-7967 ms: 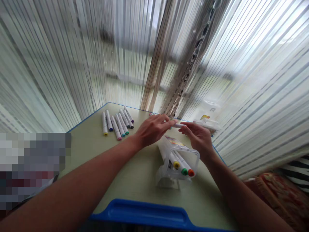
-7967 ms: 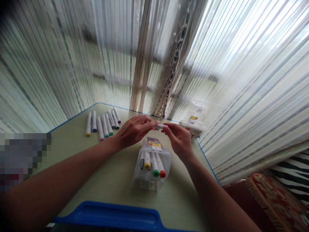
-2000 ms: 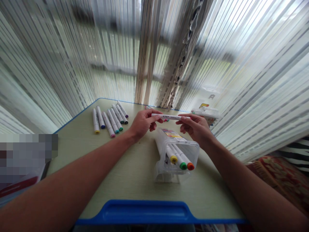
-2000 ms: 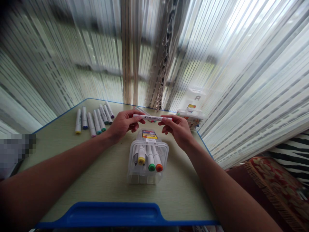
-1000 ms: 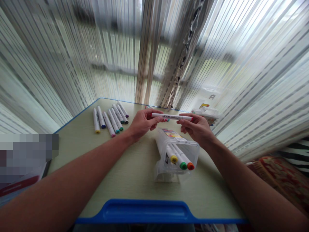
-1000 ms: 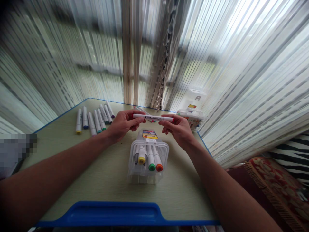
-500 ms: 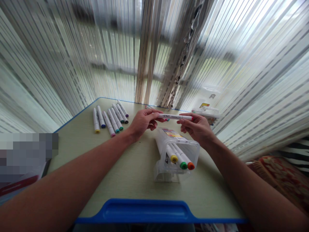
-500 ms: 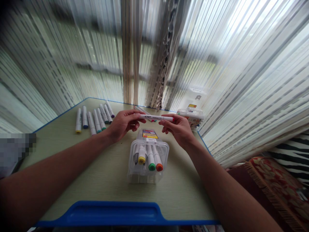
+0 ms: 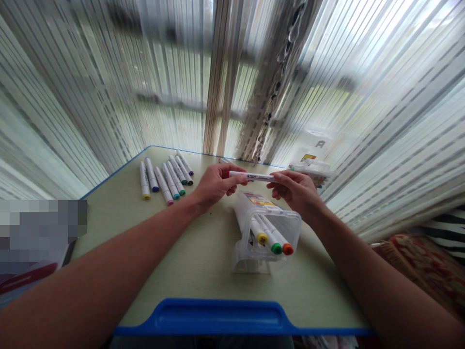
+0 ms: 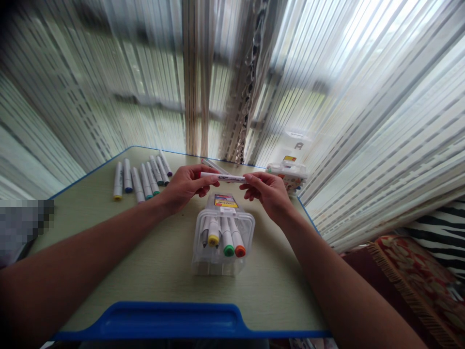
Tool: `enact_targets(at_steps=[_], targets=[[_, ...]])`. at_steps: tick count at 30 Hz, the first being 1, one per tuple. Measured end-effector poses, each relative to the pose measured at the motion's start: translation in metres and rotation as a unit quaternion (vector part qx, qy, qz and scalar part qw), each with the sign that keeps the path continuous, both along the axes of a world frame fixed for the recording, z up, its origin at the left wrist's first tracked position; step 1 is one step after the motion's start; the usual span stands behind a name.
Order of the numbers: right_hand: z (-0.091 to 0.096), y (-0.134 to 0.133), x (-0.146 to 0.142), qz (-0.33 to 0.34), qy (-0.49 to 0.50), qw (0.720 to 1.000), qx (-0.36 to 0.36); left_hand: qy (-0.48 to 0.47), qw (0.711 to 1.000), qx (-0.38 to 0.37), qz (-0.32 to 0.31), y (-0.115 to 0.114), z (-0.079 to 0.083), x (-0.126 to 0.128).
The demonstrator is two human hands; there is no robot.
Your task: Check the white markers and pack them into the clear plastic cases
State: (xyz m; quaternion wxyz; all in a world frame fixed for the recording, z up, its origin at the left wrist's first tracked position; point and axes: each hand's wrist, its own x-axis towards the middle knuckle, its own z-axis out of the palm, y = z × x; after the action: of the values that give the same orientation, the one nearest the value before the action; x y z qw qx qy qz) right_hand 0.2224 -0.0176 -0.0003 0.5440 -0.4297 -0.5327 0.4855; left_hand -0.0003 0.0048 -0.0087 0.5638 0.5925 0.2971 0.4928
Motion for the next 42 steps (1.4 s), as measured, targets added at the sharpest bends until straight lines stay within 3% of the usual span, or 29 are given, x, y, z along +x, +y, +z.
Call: enact_targets(at_steps=[14,42], targets=[[0.0015,-0.0025,-0.0015,0.016,0.01,1.0,0.009,-0.026,0.997,-0.077,-0.003,-0.0002,0.0053,-0.0008],[0.0027,-0.0011,-0.0005,0.011,0.034,0.999,0.001,-0.006,1.0,0.013,-0.02,0.0002,0.0006,0.0007]])
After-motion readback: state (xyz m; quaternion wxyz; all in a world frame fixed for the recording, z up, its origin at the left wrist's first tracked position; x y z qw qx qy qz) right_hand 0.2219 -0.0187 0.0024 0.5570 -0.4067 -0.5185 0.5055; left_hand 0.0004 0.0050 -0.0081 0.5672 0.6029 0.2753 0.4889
